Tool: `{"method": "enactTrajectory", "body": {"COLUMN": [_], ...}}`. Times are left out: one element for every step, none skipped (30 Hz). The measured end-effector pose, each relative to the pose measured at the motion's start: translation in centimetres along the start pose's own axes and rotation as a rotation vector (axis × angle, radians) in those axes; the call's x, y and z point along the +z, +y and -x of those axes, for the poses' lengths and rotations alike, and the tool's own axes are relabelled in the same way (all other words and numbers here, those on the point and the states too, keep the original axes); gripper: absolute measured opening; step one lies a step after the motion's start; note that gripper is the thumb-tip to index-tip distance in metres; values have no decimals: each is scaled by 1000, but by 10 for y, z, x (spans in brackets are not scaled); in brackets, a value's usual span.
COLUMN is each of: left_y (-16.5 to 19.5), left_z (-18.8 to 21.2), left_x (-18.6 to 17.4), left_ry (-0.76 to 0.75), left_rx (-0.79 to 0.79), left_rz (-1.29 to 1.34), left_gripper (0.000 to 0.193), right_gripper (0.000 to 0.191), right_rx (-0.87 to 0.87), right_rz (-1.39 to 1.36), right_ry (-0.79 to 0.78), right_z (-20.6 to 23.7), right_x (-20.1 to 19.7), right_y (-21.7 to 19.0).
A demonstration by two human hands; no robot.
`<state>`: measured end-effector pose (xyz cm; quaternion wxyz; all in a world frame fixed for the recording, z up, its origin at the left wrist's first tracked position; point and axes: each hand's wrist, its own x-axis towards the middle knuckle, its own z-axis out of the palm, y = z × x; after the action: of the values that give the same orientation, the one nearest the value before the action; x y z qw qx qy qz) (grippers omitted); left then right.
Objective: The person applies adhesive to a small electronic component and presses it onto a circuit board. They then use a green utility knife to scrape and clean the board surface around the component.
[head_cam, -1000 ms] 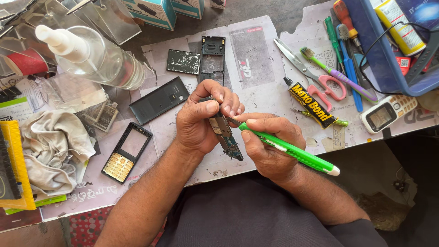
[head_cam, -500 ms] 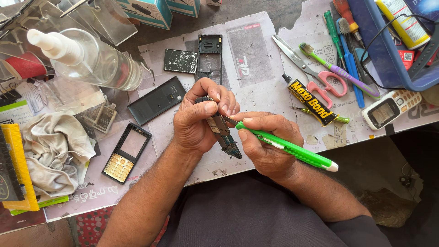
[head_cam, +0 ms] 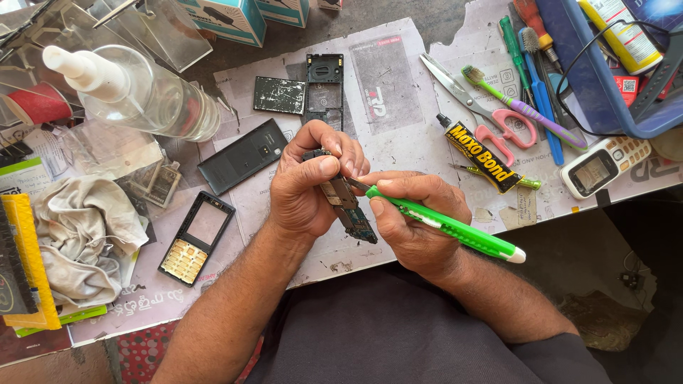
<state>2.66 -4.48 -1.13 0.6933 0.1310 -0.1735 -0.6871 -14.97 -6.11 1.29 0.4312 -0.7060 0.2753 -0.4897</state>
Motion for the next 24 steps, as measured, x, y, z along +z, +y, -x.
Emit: {"method": "enactTrajectory", "body": {"left_y": [0, 0, -1, -1, -1, -1, -1, -1, -1, -1, -1, -2, -2, -2, -2, -2, -1, -1, -1, -1, -1, -1, -1, -1], "left_z": [0, 1, 1, 1, 2, 2, 2, 2, 2, 2, 2, 2, 2, 2, 3, 4, 4, 4, 4, 4, 4, 5, 6, 6], "left_x": [0, -1, -1, -1, -1, -2, -2, -2, -2, -2, -2, -2, -2, -2, -2, -2, -2, -2, -1, -1, -1, 0, 1, 2], "left_ry": [6, 8, 10, 13, 22, 31, 39, 39, 39, 39, 44, 50, 56, 59, 62, 65, 70, 76, 82, 81, 82, 85, 98, 105], "left_rx": [2, 8, 13, 19, 21, 24, 26, 21, 17, 13, 17, 20, 24, 25, 26, 28, 20, 11, 2, 8, 13, 18, 23, 31], "left_rz": [-9, -16, -24, -32, -39, -46, -53, -40, -28, -15, -21, -27, -35, -39, -43, -47, -43, -37, -31, -35, -38, -41, -39, -39], "left_gripper": [15, 15, 15, 15, 15, 15, 15, 15, 15, 14, 14, 14, 14, 14, 14, 15, 15, 15, 15, 15, 15, 15, 16, 18], "right_gripper": [22, 22, 22, 22, 22, 22, 22, 22, 22, 22, 23, 23, 23, 23, 23, 22, 21, 21, 20, 20, 19, 18, 17, 16], "right_rx": [6, 13, 20, 23, 26, 29, 26, 23, 19, 15, 13, 12, 14, 15, 18, 12, 5, -1, 3, 5, 9, 40, 71, 96], "right_rz": [6, 11, 16, 12, 7, 4, 6, 8, 9, 6, 4, 1, 8, 16, 24, 32, 38, 45, 40, 35, 29, 8, -11, -31], "right_ry": [-1, -2, -3, -5, -7, -9, -3, 3, 9, 6, 3, 0, -4, -7, -11, -17, -23, -29, -22, -13, -5, 5, 15, 26], "right_z": [0, 0, 0, 1, 1, 1, 1, 2, 2, 2, 2, 2, 1, 1, 1, 1, 1, 1, 2, 2, 3, 5, 7, 7], "right_x": [0, 0, 0, 0, 0, -1, -1, -1, -1, -1, -1, -1, -1, 0, -1, -1, -1, -1, -1, 0, 0, 1, 2, 3], "right_y": [0, 0, 1, 1, 1, 1, 0, 0, -1, -1, -1, -1, -2, -2, -2, -2, -2, -2, -2, -1, 0, 0, 0, 2]}}
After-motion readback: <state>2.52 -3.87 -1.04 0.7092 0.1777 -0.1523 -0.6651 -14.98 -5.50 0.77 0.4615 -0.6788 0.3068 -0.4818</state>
